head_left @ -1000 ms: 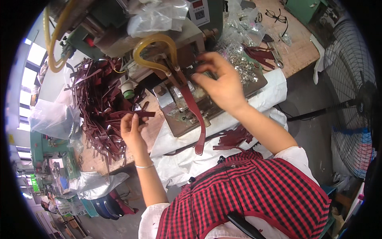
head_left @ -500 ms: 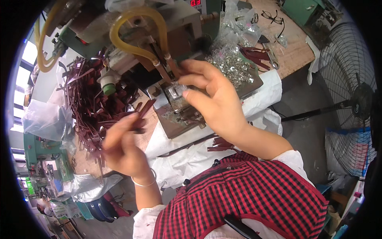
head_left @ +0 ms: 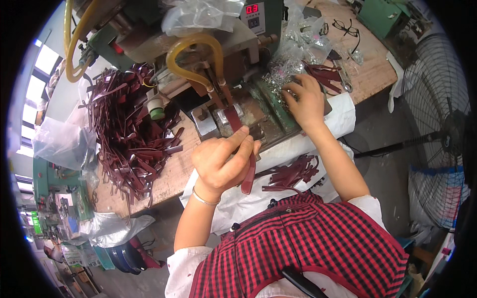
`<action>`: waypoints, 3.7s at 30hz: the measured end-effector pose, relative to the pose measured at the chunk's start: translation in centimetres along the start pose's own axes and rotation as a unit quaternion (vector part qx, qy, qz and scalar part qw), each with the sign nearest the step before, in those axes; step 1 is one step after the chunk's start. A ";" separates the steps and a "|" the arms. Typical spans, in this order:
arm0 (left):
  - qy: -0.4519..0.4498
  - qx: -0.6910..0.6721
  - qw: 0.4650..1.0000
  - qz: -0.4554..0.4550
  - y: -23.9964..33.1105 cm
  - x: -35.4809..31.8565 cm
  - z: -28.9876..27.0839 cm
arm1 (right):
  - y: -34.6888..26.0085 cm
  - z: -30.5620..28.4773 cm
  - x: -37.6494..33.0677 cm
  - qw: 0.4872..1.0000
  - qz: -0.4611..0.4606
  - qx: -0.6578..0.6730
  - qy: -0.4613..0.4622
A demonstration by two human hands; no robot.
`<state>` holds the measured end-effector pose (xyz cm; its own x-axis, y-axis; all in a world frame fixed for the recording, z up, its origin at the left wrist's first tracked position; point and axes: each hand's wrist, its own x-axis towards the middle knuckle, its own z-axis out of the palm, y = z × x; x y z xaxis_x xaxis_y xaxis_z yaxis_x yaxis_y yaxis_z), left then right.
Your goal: The person repeatedly picks maroon leather straps and small metal hardware from piles on the table, inserts the hardware into the strap ends, and places the assembled units into a machine to press or secure them. The person continues this cycle throughout the clip.
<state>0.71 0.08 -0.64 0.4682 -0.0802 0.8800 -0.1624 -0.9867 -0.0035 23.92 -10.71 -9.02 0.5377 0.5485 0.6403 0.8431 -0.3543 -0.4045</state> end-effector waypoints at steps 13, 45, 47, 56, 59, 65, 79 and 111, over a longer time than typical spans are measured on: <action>0.043 0.236 0.933 -0.270 -0.3 -8.1 -12.6 | 0.7 -2.7 -1.5 0.960 0.176 0.220 0.007; 0.211 -0.158 0.788 -0.556 -4.3 -10.4 -5.1 | -12.5 -2.1 1.6 0.832 0.182 0.518 -0.073; 0.229 -0.154 0.836 -0.473 -3.1 -6.3 -5.5 | -12.8 -2.4 1.7 0.820 0.195 0.532 -0.076; 0.017 -0.014 0.986 -0.163 1.2 0.0 -6.7 | -15.9 -6.6 0.3 0.858 0.096 0.500 -0.072; -0.003 -0.001 0.997 -0.072 0.9 0.2 -3.5 | -12.1 -4.9 1.0 0.954 -0.038 0.298 -0.024; 0.004 0.019 0.999 0.030 -0.3 -0.2 0.1 | 0.9 -1.5 -0.7 0.998 0.041 -0.021 -0.051; -0.055 0.012 0.989 -0.134 4.1 -3.9 -5.3 | 0.8 0.0 0.9 0.992 0.004 0.107 0.067; 0.110 -0.202 0.773 -0.591 -8.5 -14.6 -4.8 | -8.7 -3.1 3.4 0.913 0.085 0.398 -0.035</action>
<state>-8.94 10.29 -11.19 0.3455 0.9134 0.2153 -0.0122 -0.2250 0.9743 18.42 -8.11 -1.34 0.6369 0.5943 0.4910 0.4679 0.2082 -0.8589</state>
